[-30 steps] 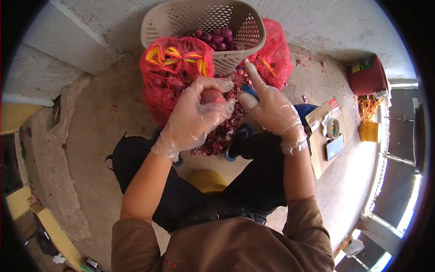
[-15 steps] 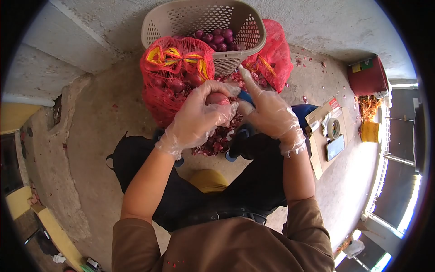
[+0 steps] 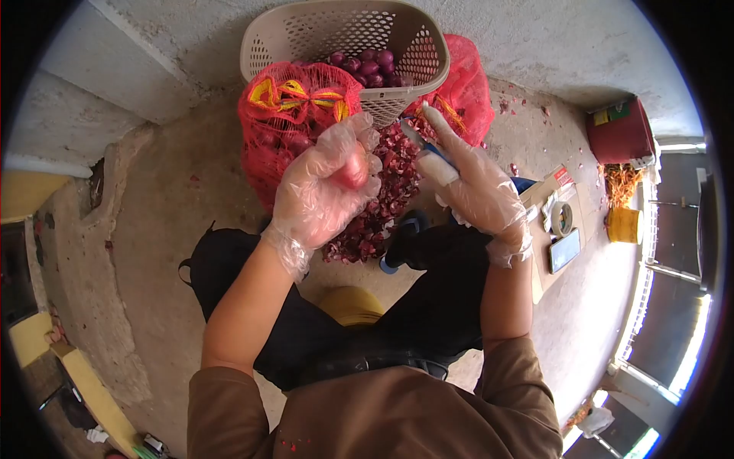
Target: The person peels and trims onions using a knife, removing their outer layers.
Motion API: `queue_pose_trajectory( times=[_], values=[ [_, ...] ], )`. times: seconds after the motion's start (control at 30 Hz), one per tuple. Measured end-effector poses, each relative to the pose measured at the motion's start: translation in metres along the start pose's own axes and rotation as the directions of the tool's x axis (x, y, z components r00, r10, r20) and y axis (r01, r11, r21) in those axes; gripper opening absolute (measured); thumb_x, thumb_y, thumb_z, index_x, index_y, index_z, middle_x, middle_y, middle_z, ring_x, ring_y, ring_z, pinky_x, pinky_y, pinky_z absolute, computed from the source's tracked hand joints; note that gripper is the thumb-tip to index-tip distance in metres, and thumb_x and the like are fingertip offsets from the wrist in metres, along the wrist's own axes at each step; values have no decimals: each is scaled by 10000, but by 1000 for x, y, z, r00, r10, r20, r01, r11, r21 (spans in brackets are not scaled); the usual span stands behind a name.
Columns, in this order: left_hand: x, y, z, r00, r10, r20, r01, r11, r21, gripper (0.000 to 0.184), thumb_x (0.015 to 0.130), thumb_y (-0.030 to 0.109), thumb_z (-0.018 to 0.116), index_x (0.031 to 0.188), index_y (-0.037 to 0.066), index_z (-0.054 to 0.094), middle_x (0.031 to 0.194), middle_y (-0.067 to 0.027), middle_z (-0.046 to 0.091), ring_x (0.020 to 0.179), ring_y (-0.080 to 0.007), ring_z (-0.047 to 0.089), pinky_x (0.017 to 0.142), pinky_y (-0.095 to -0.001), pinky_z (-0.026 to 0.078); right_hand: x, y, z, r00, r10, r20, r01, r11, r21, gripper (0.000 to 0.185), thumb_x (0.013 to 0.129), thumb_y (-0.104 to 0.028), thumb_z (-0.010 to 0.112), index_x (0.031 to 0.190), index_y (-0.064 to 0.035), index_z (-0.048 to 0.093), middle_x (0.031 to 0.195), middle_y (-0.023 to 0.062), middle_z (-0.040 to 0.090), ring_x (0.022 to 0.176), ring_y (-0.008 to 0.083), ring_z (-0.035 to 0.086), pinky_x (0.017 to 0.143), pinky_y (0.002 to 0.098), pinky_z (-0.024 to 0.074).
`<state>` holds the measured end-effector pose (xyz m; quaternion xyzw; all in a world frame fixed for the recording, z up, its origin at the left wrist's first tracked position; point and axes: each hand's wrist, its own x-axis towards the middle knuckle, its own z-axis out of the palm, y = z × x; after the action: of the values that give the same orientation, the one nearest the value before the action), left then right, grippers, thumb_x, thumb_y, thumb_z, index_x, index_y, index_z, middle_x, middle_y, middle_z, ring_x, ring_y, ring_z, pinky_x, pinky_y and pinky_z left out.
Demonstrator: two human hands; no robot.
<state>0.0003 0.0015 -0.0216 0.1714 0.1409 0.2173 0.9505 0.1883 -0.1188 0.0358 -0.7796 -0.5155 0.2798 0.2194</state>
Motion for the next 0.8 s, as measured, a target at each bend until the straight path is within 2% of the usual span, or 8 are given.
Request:
queue_pose_trajectory(
  times=[0.13, 0.17, 0.23, 0.3, 0.43, 0.47, 0.67, 0.8],
  values=[
    [1, -7, -5, 997, 46, 56, -43, 997, -61, 495, 879, 249, 690, 1311, 74, 522, 1075, -34, 587, 952, -181, 590, 884, -369, 510, -9, -28, 3, 991, 1, 136, -62, 892, 449, 707, 964, -344, 558, 1578, -182, 247, 638, 1, 542, 545, 85, 506, 486, 259, 409],
    [-1, -11, -1, 995, 97, 31, -94, 992, -86, 475, 881, 248, 690, 1293, 78, 527, 1094, -32, 587, 954, -182, 593, 891, -377, 510, -9, -35, 3, 981, -50, 188, -32, 911, 411, 743, 989, -405, 558, 1571, -96, 213, 772, 136, 640, 683, 189, 629, 658, 357, 502],
    [-2, -10, 4, 989, 143, 29, -138, 982, -128, 438, 882, 245, 689, 1262, 90, 536, 1118, -28, 585, 967, -183, 597, 904, -388, 509, -9, -43, 11, 966, -74, 247, -46, 893, 447, 745, 998, -369, 553, 1575, -75, 182, 738, 124, 632, 662, 199, 622, 670, 363, 504],
    [-3, -6, 5, 987, 141, 77, -126, 978, -167, 405, 882, 242, 688, 1235, 107, 542, 1129, -24, 580, 989, -183, 599, 912, -394, 506, -6, -40, 24, 959, -165, 232, 25, 860, 509, 754, 1013, -338, 541, 1573, -33, 138, 1058, 227, 650, 990, 252, 654, 874, 339, 491],
    [-5, -7, 14, 951, 310, -16, -310, 948, -77, 225, 924, 274, 642, 1100, 175, 543, 1157, -7, 577, 1099, -186, 562, 953, -398, 480, -3, -32, 55, 936, -348, 56, 228, 717, 659, 740, 1026, -309, 521, 1566, -8, 114, 1442, 281, 463, 1365, 319, 465, 1087, 329, 364],
    [-5, -8, 11, 934, 356, -35, -357, 934, -28, 173, 946, 278, 613, 1049, 176, 519, 1187, -12, 574, 1128, -181, 545, 973, -398, 465, -3, -30, 60, 934, -356, 34, 251, 719, 648, 734, 1028, -304, 518, 1566, -9, 115, 1426, 279, 481, 1354, 323, 477, 1082, 334, 371],
    [-8, -11, 18, 878, 477, -38, -469, 873, 133, 312, 966, 266, 583, 1233, 119, 517, 1204, -39, 560, 1122, -169, 541, 979, -383, 452, -5, -38, 53, 939, -323, 119, 199, 792, 577, 709, 1037, -311, 490, 1576, -44, 116, 1393, 272, 517, 1309, 299, 521, 1050, 356, 404],
    [-10, -10, 11, 876, 482, 7, -460, 832, 308, 417, 989, 328, 537, 1304, 61, 484, 1287, -90, 550, 1161, -210, 555, 1002, -397, 472, -6, -35, 52, 932, -342, 118, 206, 771, 603, 696, 1044, -323, 471, 1582, -61, 116, 1368, 253, 538, 1111, 215, 587, 962, 330, 457]
  ],
)
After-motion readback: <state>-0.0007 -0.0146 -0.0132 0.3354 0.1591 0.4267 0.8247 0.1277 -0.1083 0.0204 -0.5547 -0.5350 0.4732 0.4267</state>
